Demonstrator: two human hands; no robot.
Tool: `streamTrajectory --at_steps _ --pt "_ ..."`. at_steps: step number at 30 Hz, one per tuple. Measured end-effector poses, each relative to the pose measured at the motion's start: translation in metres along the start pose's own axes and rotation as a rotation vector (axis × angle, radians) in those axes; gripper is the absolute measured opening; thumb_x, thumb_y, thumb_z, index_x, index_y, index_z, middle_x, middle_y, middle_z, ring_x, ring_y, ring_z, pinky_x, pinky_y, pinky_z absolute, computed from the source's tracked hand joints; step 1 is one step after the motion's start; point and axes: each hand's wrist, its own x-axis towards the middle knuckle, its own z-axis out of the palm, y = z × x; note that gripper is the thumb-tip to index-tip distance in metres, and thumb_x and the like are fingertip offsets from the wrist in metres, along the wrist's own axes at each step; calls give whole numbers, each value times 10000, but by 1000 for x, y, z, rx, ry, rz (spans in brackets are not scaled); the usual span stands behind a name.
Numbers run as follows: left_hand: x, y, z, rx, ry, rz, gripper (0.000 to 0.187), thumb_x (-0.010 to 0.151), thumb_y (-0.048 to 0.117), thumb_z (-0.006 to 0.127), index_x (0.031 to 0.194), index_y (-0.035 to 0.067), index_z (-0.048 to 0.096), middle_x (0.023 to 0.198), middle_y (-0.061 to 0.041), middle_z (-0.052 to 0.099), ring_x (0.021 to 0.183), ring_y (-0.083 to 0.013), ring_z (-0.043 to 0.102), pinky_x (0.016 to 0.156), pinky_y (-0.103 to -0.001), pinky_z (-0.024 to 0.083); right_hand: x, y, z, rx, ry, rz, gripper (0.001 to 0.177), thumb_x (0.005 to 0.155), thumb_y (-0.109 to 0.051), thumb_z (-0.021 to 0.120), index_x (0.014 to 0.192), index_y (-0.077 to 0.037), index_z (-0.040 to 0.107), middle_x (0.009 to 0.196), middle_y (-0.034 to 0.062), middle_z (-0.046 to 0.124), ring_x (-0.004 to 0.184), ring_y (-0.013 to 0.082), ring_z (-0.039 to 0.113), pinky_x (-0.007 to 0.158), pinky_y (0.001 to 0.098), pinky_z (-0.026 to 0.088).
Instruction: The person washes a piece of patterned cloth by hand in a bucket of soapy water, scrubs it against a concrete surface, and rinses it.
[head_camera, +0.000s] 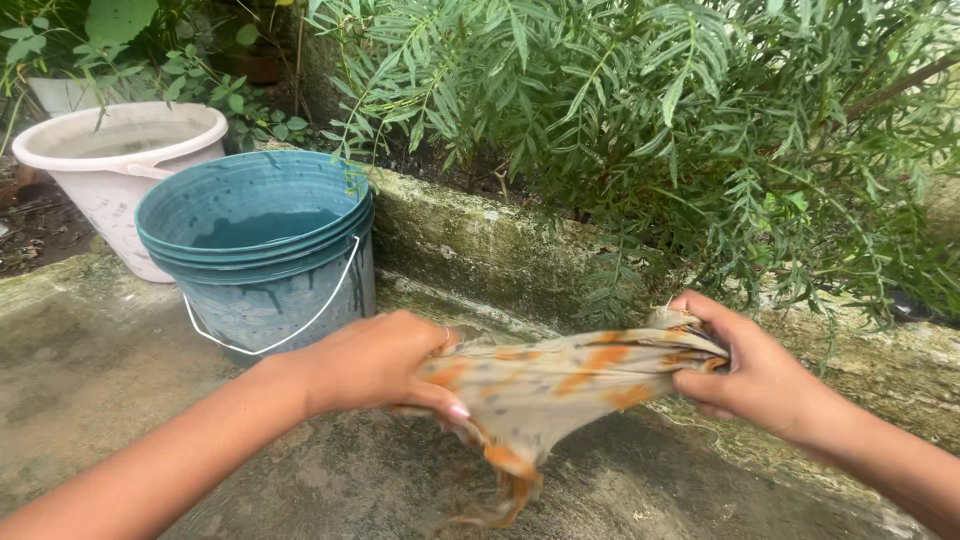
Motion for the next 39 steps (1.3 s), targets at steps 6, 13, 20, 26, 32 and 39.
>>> streamTrajectory --at_steps 6,13,20,26,32,39 --pt "11 -22 23 -9 417 411 589 701 273 828 1215 49 647 1079 -187 688 1013 -386 663 856 -475 520 1 -22 6 -690 191 -38 201 945 -120 606 1123 -147 517 756 67 635 590 163 589 530 340 481" --pt "17 -38 28 -137 264 -55 428 792 247 830 1181 184 665 1057 -81 743 991 -277 679 908 -422 495 8 14 28 706 338 358 145 1032 -89 352 1101 -65 477 722 84 488 543 139 477 556 315 546" --pt "46 -69 66 -944 303 63 348 729 15 640 1068 87 669 982 -87 757 907 -173 699 790 -324 560 23 43 -11 787 98 38 20 1030 -67 410 1012 -58 411 675 -2 382 487 77 339 379 227 328" --pt "52 -61 79 -526 260 -120 344 822 234 624 1142 118 671 1023 -103 746 921 -228 747 845 -351 582 0 15 -12 455 315 -120 78 964 -23 474 1035 -12 506 734 73 466 584 144 467 606 307 508" --pt "47 -24 107 -201 -229 -237 871 802 531 783 1496 235 346 1525 -116 358 1351 -325 492 1098 -473 452 -8 53 37 -448 132 -289 429 844 -109 694 1249 -148 559 1253 134 547 1129 274 593 961 395 584" --pt "38 -24 154 59 -449 -164 883 904 566 680 1592 214 254 1583 -115 322 1492 -333 342 1189 -490 354 3 164 136 -680 -329 561 1050 878 -753 526 1647 -362 -72 1715 131 34 1588 355 91 1269 575 239"
